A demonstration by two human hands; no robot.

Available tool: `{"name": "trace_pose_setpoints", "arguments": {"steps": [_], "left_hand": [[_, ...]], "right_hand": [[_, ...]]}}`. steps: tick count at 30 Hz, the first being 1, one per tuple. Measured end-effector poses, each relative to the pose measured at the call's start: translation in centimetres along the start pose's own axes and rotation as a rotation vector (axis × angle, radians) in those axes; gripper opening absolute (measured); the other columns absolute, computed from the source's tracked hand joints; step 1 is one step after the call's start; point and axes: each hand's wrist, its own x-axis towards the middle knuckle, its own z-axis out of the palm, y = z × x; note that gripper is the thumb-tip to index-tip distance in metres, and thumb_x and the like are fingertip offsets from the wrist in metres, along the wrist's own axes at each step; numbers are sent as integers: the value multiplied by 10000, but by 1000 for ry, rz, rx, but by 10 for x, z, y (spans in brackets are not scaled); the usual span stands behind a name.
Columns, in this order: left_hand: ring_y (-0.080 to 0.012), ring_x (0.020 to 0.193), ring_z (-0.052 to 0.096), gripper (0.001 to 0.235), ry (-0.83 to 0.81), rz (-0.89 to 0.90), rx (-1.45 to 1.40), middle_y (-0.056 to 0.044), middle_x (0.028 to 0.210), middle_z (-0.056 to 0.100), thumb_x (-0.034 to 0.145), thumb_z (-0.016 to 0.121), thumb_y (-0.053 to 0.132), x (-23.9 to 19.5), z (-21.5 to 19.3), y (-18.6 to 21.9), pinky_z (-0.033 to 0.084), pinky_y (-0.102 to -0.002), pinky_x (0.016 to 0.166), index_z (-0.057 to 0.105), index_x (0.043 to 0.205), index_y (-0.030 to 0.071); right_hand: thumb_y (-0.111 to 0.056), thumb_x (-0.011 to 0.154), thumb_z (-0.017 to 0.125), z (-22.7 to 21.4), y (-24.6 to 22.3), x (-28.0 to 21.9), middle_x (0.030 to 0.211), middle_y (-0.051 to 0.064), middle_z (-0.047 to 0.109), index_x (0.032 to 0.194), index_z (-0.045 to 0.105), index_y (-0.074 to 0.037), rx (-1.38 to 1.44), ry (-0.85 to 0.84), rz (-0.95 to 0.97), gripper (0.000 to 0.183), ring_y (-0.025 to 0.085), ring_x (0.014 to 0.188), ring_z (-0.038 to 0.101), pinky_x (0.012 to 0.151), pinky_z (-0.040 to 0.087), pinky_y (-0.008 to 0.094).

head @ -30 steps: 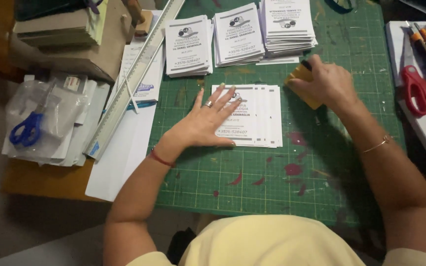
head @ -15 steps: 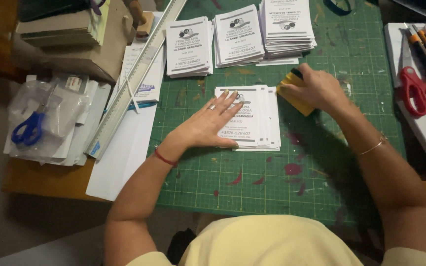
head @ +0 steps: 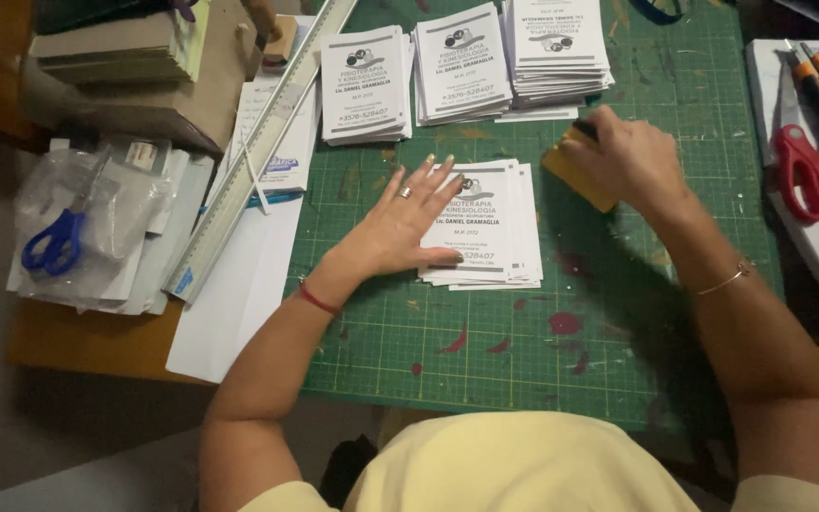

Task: The person is using a yellow plastic squeegee to apply pressure to the folds of printed pamphlets to ensure they are flat and have sharp creases.

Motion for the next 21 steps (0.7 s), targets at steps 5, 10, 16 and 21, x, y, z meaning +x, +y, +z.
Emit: {"name": "trace_pose_setpoints", "arguments": {"steps": [5, 10, 16, 21], "left_hand": [[-443, 1661, 170, 1176, 38, 9, 3, -200, 1812, 176, 925, 706, 781, 0, 12, -9, 184, -683, 1318, 180, 1764, 148], [-462, 1658, 165, 1202, 33, 12, -28, -220, 1805, 181, 911, 709, 797, 1, 12, -9, 181, -696, 1314, 192, 1755, 115], [-464, 1670, 101, 1258, 41, -26, -59, -219, 1826, 82, 898, 789, 731, -1, 14, -6, 159, -686, 1319, 123, 1768, 113], [-525, 1656, 61, 1356, 109, -18, -195, -256, 1823, -12, 863, 856, 711, 1, 11, -2, 150, -711, 1319, 53, 1773, 106]], "right_hand": [[-582, 1123, 617, 17, -6, 7, 959, 259, 766, 1275, 608, -132, 12, -66, 2, 475, 523, 959, 769, 771, 574, 611], [-542, 1078, 645, 7, -40, -6, 1033, 288, 766, 1331, 653, -132, 133, -179, 3, 481, 541, 1016, 756, 823, 573, 622], [-643, 1045, 613, -14, -69, -30, 1051, 331, 754, 1261, 646, -107, 418, -235, -31, 579, 584, 1074, 702, 899, 540, 656], [-677, 951, 720, 19, -79, -30, 932, 376, 705, 1154, 527, -69, 330, -208, -170, 670, 605, 990, 706, 820, 530, 691]]}}
